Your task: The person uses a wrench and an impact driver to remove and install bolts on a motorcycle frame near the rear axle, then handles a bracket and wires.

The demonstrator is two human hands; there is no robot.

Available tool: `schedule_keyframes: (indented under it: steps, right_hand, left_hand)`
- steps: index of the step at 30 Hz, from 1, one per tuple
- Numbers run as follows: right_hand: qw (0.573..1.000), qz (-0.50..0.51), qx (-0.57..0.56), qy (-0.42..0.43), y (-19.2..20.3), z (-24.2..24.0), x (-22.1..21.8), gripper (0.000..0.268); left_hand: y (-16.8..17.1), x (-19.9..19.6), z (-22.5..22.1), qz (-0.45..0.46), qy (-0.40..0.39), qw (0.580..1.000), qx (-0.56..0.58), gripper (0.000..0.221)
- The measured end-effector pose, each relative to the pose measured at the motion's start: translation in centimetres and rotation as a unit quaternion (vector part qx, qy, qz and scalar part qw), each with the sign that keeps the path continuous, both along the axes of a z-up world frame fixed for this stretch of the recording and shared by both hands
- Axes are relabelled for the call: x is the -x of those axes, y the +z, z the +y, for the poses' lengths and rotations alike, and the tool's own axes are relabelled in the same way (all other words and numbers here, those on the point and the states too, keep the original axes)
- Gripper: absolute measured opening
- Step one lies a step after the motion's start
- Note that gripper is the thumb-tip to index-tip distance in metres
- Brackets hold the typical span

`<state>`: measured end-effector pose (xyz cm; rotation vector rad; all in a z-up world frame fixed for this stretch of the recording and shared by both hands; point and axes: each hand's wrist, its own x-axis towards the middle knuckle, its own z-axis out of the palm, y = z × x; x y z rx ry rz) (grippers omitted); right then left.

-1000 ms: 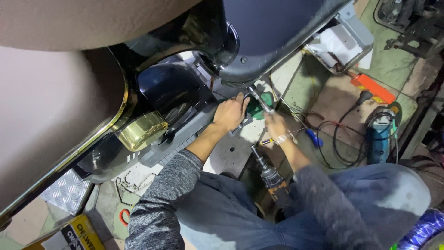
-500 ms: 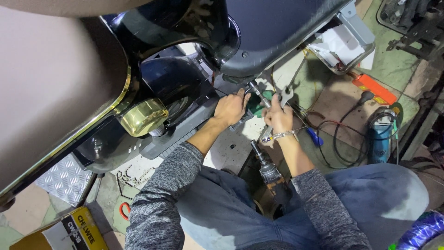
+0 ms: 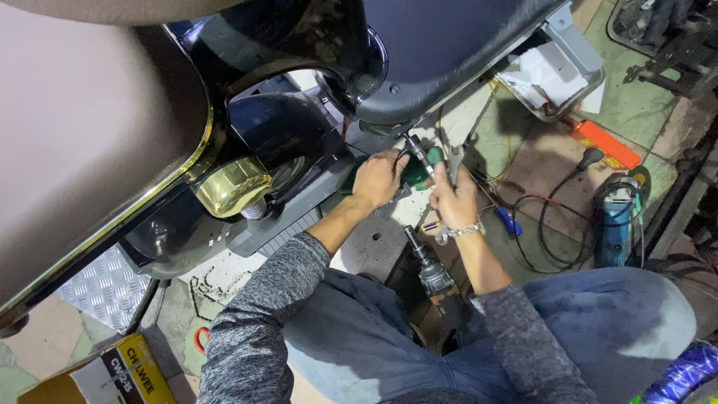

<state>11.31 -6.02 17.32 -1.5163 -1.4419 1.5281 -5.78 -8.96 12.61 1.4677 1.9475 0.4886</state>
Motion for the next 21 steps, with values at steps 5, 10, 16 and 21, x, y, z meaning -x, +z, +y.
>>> schedule_keyframes:
  steps: [5, 10, 16, 21]
  right_hand:
    - [0.986, -0.117, -0.104, 0.053, 3.0, 2.1, -5.6, 0.038]
    - [0.977, -0.103, -0.147, 0.118, 6.8, 1.9, -7.6, 0.05]
    - [0.962, -0.017, -0.23, 0.145, 10.9, 0.7, -7.1, 0.046]
    - [0.965, -0.028, -0.226, 0.128, 10.0, 0.1, -7.8, 0.046]
  left_hand:
    - [6.6, -1.9, -0.4, -0.163, 0.05, 0.981, -0.089, 0.049]
    - [13.2, -3.0, -0.7, -0.257, 0.028, 0.951, -0.171, 0.039]
    - [13.7, -4.6, -0.8, -0.358, 0.054, 0.927, -0.096, 0.041]
    - [14.4, -5.8, -0.9, -0.346, 0.017, 0.935, -0.071, 0.04]
